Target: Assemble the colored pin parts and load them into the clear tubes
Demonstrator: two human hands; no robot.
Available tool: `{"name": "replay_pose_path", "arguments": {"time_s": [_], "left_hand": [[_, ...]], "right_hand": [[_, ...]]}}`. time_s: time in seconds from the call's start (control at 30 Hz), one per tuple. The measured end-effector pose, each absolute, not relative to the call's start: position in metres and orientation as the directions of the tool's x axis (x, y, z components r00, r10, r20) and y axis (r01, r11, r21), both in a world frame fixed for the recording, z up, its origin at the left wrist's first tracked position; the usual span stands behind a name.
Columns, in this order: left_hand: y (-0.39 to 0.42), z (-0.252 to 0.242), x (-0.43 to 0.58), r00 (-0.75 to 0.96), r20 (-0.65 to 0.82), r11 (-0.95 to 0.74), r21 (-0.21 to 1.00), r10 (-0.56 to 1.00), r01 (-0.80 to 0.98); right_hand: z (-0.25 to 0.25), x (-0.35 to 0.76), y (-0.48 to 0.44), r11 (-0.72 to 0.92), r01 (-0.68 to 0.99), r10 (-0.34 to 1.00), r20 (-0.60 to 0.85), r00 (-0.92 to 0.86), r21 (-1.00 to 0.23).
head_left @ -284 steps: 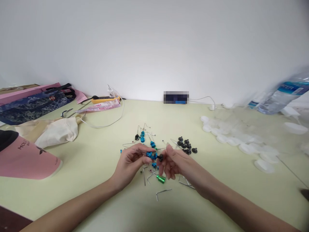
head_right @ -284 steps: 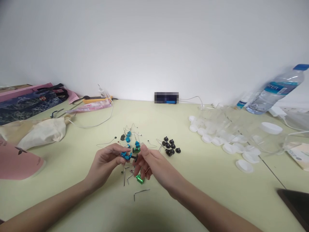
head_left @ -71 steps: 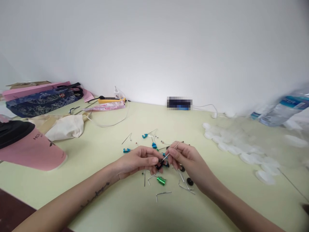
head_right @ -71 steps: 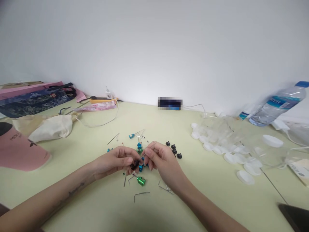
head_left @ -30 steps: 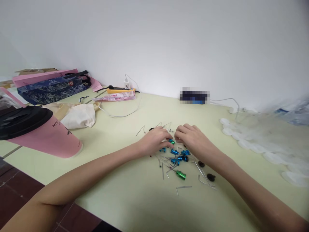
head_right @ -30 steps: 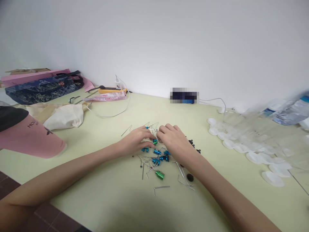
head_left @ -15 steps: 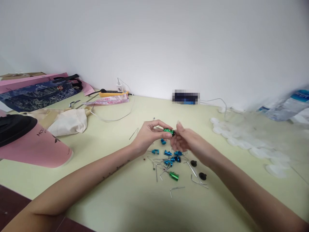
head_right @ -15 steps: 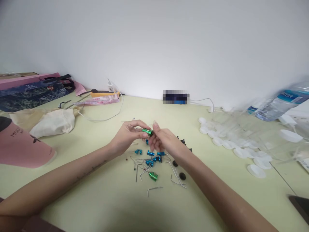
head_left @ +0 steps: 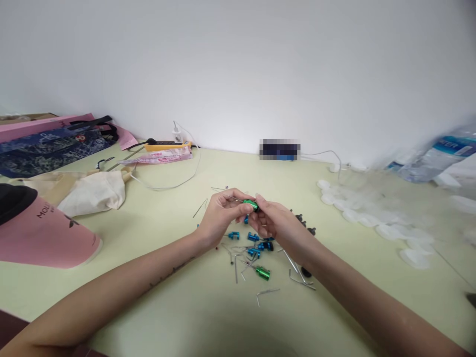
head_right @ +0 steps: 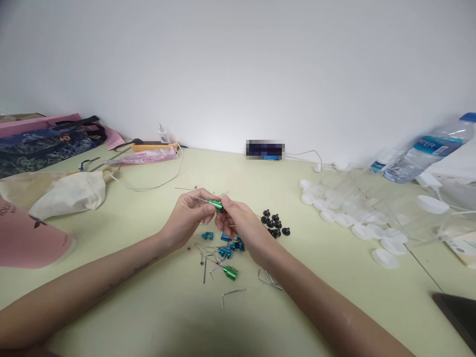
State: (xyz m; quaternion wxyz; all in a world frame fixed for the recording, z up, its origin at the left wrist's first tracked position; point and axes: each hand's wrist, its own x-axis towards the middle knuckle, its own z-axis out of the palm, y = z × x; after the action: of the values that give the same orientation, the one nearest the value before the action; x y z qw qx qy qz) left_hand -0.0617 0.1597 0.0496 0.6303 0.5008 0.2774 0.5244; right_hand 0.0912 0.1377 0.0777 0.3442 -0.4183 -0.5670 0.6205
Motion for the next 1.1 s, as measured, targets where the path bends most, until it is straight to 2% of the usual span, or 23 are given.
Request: {"name": "replay_pose_path", "arguments": {"time_s": [0.1, 0.2, 0.4, 0.47, 0.53, 0.67, 0.77, 0.83, 0.93, 1.0, 1.1], "left_hand": [[0.155, 0.05, -0.059, 0.246, 0.152, -0.043, 0.916, 0.957, -0.398], [0.153, 0.051, -0.059, 0.221, 0.111, 0.007, 0.882, 0.969, -0.472], [0.15, 0.05, -0.059, 0.233, 0.131, 0.008, 0.856, 0.964, -0.517], [0.15, 0.051, -0.058, 0.245, 0.153, -0.004, 0.856, 0.957, -0.517], [0.15, 0.052, -0.059, 0.223, 0.166, -0.023, 0.846, 0.96, -0.532], [0.151, 0.053, -0.06, 0.193, 0.162, -0.026, 0.827, 0.968, -0.561], [0.151, 0.051, -0.059, 0.225, 0.165, -0.015, 0.836, 0.96, -0.548], [0.151, 0.048, -0.059, 0.232, 0.164, -0.015, 0.845, 0.959, -0.535], [0.153, 0.046, -0.06, 0.196, 0.157, -0.032, 0.851, 0.968, -0.524], [0.153, 0.046, -0.059, 0.193, 0.154, -0.033, 0.854, 0.969, -0.519], [0.152, 0.046, -0.058, 0.231, 0.156, -0.017, 0.859, 0.96, -0.511]], "right_hand": [[0.075, 0.089, 0.133, 0.072, 0.206, 0.96, 0.012, -0.278, -0.976], [0.075, 0.093, 0.135, 0.134, 0.292, 0.967, 0.061, -0.246, -0.947], [0.079, 0.095, 0.139, 0.004, 0.196, 0.92, -0.073, -0.385, -0.98], [0.08, 0.094, 0.137, -0.035, 0.116, 0.898, -0.082, -0.433, -0.993], [0.082, 0.093, 0.136, -0.028, 0.082, 0.918, -0.058, -0.393, -0.996], [0.086, 0.095, 0.137, -0.029, 0.102, 0.959, -0.056, -0.276, -0.994], [0.086, 0.095, 0.138, -0.101, 0.079, 0.927, -0.123, -0.354, -0.992], [0.085, 0.096, 0.138, -0.067, 0.091, 0.924, -0.096, -0.37, -0.994], [0.086, 0.099, 0.139, 0.009, 0.166, 0.956, -0.04, -0.291, -0.986], [0.086, 0.1, 0.14, -0.022, 0.198, 0.962, -0.075, -0.263, -0.98], [0.085, 0.1, 0.141, -0.093, 0.159, 0.928, -0.143, -0.345, -0.983]]}}
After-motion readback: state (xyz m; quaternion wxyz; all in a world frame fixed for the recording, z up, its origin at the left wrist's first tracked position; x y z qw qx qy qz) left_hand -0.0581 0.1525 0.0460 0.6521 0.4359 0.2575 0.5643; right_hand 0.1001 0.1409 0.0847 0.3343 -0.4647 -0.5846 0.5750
